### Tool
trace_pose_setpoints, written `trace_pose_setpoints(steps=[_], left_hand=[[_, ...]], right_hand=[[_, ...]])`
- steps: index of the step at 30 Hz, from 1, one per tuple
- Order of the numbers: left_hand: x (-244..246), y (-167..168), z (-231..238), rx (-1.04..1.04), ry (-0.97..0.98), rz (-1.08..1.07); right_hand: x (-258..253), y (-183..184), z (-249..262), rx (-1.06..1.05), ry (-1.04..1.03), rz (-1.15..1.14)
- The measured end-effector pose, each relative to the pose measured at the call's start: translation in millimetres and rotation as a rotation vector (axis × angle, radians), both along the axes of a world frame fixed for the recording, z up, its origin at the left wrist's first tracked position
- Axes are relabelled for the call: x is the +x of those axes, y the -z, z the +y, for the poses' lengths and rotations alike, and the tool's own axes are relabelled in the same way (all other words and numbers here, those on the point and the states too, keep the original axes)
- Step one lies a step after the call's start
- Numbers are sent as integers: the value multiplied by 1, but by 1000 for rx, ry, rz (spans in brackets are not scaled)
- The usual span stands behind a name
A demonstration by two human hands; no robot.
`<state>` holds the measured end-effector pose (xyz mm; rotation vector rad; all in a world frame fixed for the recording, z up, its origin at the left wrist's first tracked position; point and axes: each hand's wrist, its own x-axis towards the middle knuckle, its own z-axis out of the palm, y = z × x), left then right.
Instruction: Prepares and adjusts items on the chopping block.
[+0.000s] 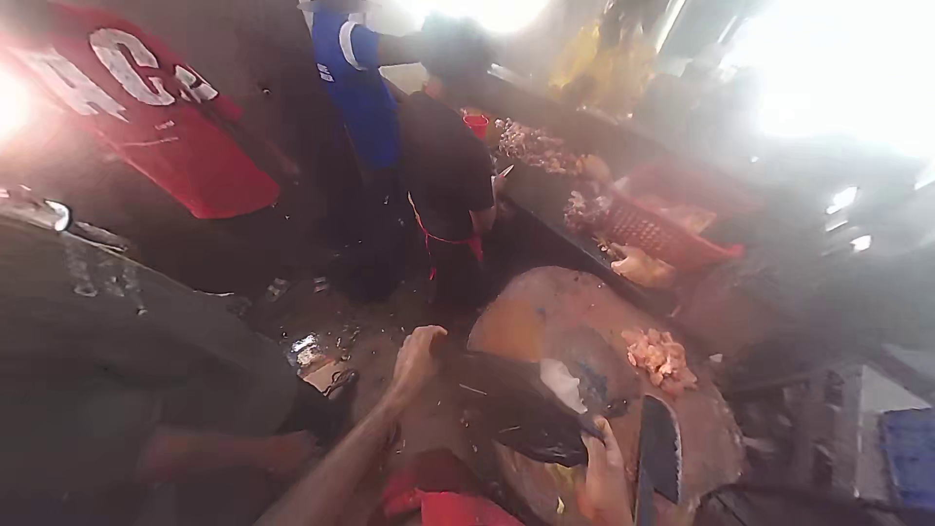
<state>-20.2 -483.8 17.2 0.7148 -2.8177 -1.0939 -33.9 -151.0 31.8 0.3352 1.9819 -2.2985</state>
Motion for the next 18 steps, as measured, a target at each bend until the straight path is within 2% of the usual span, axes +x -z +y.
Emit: trace_pose_setpoints(steps=[2, 4, 6, 8, 9, 11, 13, 15, 18], left_hand=[[13, -13, 39, -81, 268, 28], [24, -14, 81, -9, 556, 146], [15, -6, 95, 106, 666, 149], [-3, -12, 81, 229, 486, 63], [-14, -18, 66, 267, 335, 71], [-40, -28, 24, 325, 45, 187], [-63, -31, -22, 417, -188, 305], [-77, -30, -59, 560, -329, 350], [-89, -20, -88, 730, -355, 396]], right_hand=[[-1, -3, -5, 58, -32, -69], [-4, -11, -4, -13, -195, -74], [-11, -17, 1, -136, -394, 16], [-21, -21, 8, -78, -458, 169], [-28, -19, 12, 62, -420, 271], [-47, -6, 26, 513, -303, 373], [-59, 15, 28, 827, -327, 359], [-61, 31, 5, 1044, -469, 240], [-63, 56, -40, 1331, -588, 111]])
